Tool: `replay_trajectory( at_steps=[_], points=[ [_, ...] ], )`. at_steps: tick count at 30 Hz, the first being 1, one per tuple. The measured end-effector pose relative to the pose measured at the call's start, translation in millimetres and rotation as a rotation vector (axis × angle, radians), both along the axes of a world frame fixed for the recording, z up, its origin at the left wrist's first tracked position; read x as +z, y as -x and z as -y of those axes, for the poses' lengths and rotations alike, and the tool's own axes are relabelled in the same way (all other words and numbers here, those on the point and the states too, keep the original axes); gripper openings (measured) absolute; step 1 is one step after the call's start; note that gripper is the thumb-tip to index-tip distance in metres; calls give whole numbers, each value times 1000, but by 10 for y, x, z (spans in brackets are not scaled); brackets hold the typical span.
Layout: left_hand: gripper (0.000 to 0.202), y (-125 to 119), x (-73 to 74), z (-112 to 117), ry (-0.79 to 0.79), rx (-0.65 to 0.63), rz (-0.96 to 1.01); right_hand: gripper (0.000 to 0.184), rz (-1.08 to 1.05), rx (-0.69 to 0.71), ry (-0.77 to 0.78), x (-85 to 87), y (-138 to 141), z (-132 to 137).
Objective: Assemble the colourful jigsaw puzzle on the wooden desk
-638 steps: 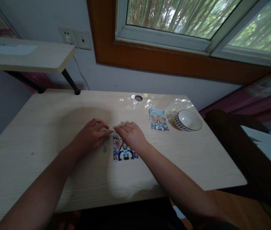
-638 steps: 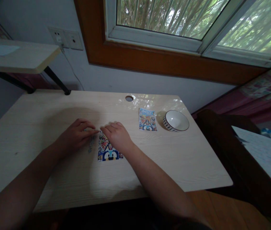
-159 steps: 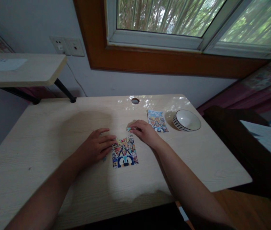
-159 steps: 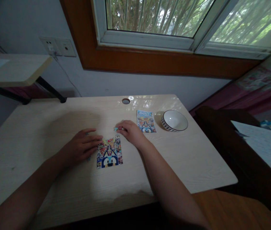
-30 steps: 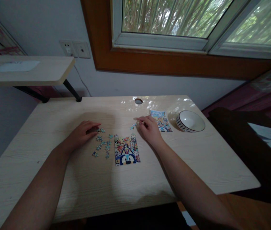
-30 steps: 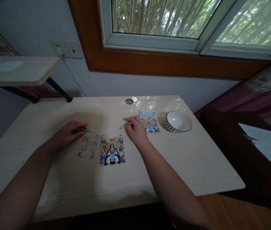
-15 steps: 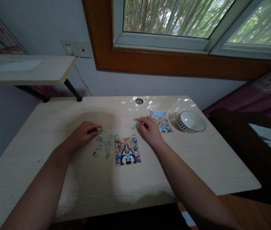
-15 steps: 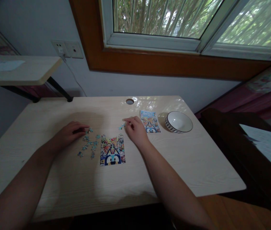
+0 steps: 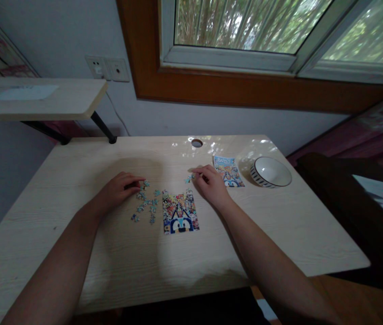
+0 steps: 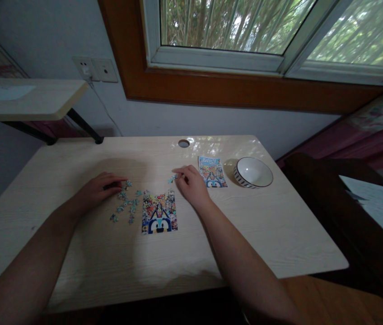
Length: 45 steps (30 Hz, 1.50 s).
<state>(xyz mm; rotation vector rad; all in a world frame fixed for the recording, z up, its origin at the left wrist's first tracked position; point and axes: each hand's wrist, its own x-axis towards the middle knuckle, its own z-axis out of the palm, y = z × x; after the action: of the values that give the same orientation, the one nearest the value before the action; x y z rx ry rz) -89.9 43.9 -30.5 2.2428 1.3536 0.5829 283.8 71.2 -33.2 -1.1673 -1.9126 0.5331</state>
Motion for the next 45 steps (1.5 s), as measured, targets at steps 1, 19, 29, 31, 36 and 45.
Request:
replay_trajectory(
  at_steps=[1,19,29,31,36,45],
  points=[
    [36,-3,0,1,1,2,1,32,2,1,1,-2,1,-1],
    [31,-40,44,10,4,3,5,30,14,30,9,-17,1,-8],
    [32,-7,-16,-13,-8,-19,18,31,105,85,-56,30,25,65],
    [31,0,-31,-16,-6,-21,14,31,183,156,-109,59,67,129],
    [30,-9,-28,-22,-13,-31,8,30,354,485,-162,227,221,385],
    [33,-37,-29,-36,-17,-33,11,72,550,635,-126,287,-104,943]
  ],
)
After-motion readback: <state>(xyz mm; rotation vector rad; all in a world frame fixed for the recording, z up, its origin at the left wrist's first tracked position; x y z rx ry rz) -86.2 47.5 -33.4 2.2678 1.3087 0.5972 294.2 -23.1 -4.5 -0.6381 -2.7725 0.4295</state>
